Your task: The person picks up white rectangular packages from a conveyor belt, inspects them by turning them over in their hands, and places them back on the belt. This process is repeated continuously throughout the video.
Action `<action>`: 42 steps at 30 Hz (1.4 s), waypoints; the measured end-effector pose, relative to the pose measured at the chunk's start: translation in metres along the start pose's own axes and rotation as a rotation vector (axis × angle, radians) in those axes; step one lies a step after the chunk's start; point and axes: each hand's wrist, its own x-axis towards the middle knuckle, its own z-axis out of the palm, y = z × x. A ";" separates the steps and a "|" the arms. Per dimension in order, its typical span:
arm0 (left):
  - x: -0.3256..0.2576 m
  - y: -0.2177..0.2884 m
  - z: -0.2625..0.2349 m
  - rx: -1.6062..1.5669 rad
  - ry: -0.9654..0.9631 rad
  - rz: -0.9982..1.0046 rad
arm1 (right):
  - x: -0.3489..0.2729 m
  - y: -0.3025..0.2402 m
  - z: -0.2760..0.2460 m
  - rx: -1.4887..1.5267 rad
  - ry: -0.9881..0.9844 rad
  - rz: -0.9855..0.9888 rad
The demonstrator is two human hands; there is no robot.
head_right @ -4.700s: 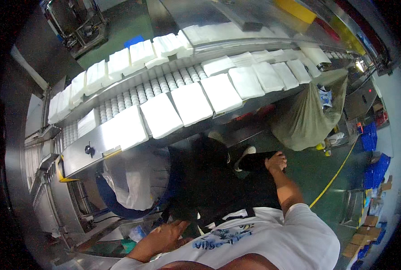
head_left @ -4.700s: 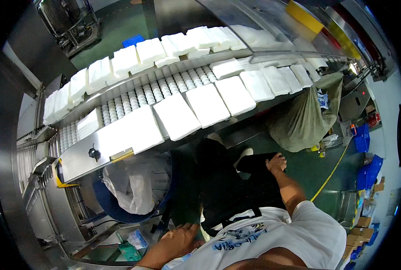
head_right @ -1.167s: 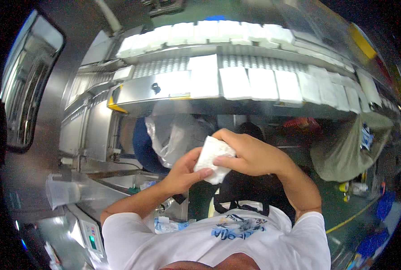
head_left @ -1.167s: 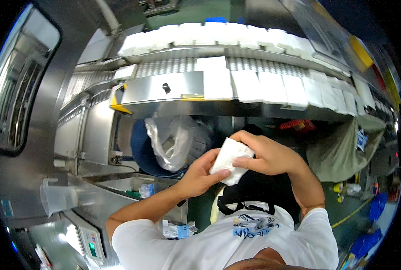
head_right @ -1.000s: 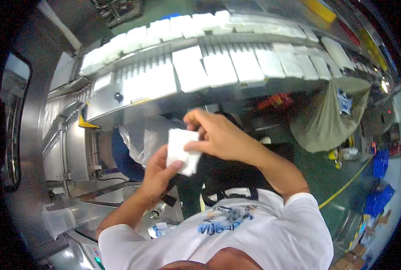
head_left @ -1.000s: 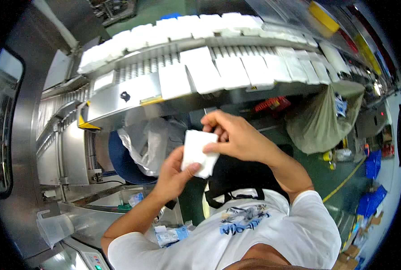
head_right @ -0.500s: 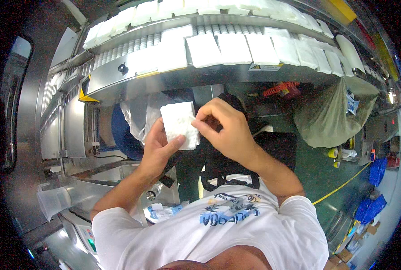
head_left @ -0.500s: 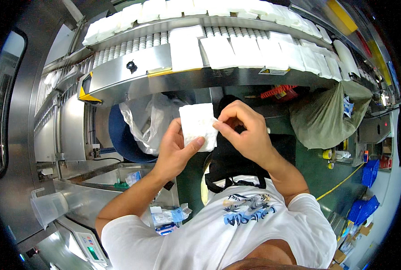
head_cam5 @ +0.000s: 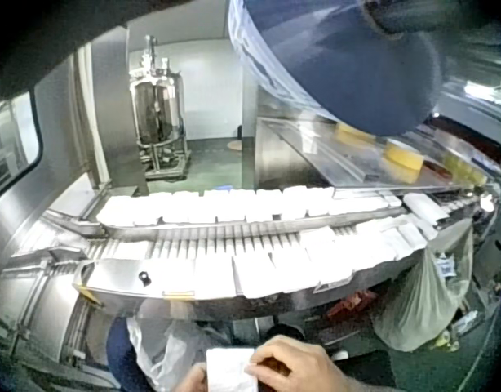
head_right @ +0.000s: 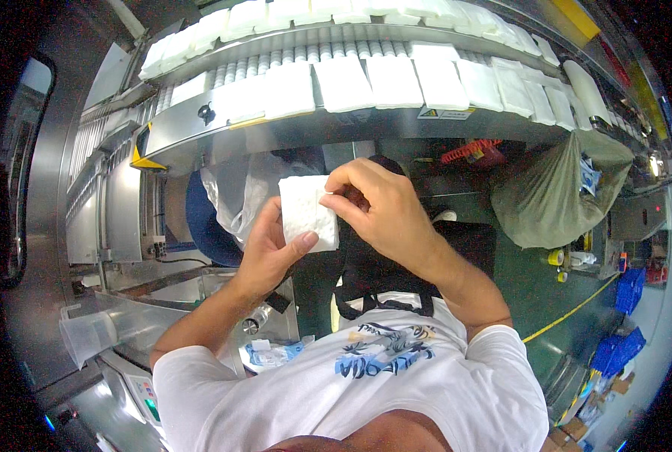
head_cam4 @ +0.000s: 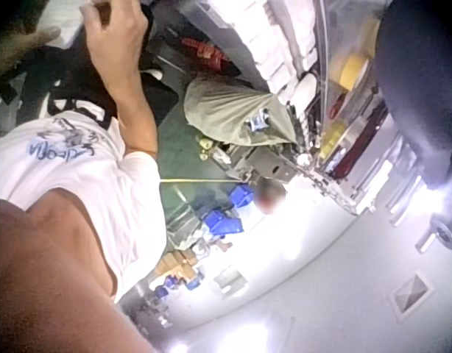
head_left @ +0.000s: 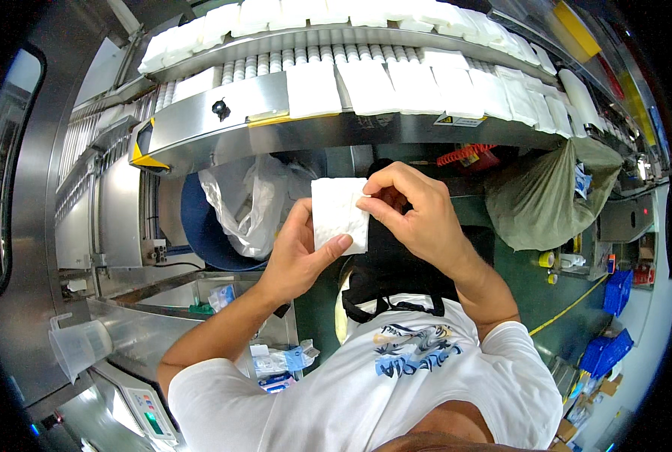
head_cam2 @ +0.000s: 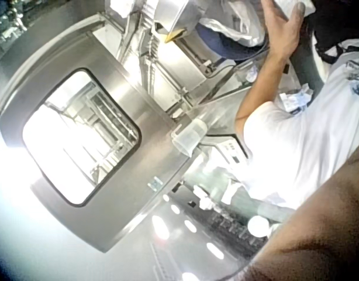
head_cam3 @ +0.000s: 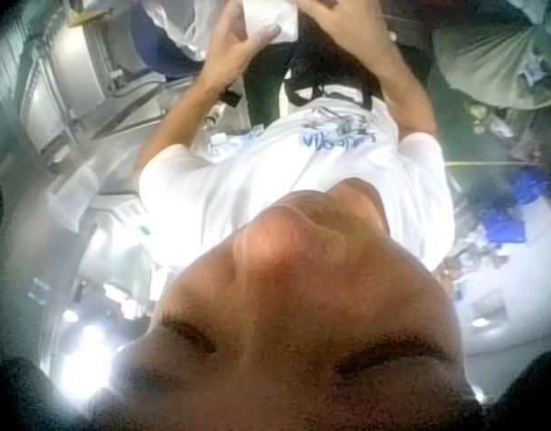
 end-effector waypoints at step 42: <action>-0.004 -0.017 -0.012 0.514 -0.137 -0.055 | 0.242 0.177 -0.190 -0.876 -0.439 0.509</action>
